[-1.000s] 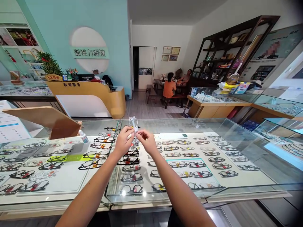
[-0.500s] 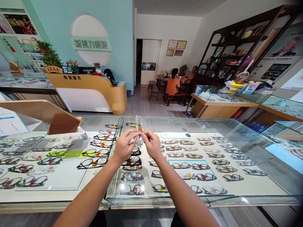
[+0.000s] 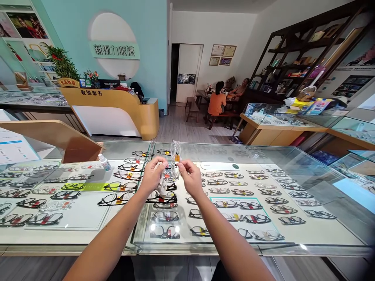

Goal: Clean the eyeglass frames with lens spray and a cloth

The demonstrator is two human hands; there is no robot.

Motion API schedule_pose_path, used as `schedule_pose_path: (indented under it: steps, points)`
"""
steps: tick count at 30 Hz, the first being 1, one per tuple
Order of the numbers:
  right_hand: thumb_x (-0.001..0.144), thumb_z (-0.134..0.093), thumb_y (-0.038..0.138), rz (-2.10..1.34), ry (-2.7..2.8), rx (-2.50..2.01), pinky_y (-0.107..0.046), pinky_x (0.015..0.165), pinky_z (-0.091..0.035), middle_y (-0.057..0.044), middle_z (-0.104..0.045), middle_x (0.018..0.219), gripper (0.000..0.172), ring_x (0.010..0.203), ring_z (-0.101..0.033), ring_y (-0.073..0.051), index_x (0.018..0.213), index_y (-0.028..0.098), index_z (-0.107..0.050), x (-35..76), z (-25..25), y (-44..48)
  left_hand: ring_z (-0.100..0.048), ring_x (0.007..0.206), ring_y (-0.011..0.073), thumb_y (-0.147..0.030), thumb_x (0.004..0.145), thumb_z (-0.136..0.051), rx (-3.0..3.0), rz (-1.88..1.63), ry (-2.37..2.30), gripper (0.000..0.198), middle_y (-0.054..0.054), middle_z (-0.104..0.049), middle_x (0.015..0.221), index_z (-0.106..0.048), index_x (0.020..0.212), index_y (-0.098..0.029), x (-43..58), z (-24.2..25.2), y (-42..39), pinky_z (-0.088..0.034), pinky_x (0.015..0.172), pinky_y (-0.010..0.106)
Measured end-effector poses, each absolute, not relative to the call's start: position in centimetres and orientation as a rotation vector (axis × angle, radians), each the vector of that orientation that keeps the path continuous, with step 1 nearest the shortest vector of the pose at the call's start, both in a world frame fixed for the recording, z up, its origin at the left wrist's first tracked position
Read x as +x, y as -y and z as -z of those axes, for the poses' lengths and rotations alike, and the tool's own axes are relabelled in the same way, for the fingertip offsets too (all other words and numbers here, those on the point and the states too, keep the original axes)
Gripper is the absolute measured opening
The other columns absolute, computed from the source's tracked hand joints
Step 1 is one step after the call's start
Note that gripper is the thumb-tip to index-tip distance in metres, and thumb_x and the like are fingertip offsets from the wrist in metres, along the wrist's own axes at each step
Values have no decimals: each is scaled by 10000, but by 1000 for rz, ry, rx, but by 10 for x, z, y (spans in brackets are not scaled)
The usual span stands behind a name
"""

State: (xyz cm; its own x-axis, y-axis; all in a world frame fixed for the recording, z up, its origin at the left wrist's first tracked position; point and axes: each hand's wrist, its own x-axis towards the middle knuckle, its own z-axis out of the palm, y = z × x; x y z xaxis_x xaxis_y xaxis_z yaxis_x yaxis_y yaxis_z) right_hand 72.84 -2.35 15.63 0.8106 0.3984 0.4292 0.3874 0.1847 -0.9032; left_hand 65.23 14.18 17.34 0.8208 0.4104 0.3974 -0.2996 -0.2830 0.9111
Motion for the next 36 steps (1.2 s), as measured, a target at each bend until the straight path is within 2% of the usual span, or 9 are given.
schedule_pose_path:
  steps: [13, 22, 28, 36]
  points:
    - [1043, -628, 511, 101, 806, -1512, -299, 611, -367, 30, -576, 701, 337, 621, -458, -139, 881, 219, -671, 728, -155, 23, -631, 846, 202, -491, 933, -667, 1779, -712, -64, 284, 11, -691, 853, -687, 848, -221, 654, -173, -140, -496, 856, 334]
    - [1041, -634, 469, 117, 840, -1545, -299, 611, -365, 32, -578, 685, 315, 614, -465, -135, 860, 215, -676, 726, -153, 22, -587, 761, 183, -459, 887, -746, 1826, -716, -15, 266, 6, -663, 813, -671, 820, -213, 652, -175, -139, -467, 749, 307]
    - [1014, -646, 514, 55, 840, -1521, -300, 602, -361, 27, -561, 668, 354, 612, -451, -140, 830, 214, -678, 727, -157, 21, -602, 849, 204, -427, 885, -761, 1778, -773, 48, 246, 21, -648, 860, -668, 797, -217, 657, -171, -143, -478, 848, 334]
    - [988, -643, 639, 11, 831, -1501, -305, 617, -392, 8, -570, 677, 472, 629, -465, -150, 794, 211, -686, 729, -160, 23, -637, 898, 212, -451, 920, -780, 1701, -657, 65, 255, 23, -688, 930, -680, 853, -226, 660, -161, -149, -485, 879, 346]
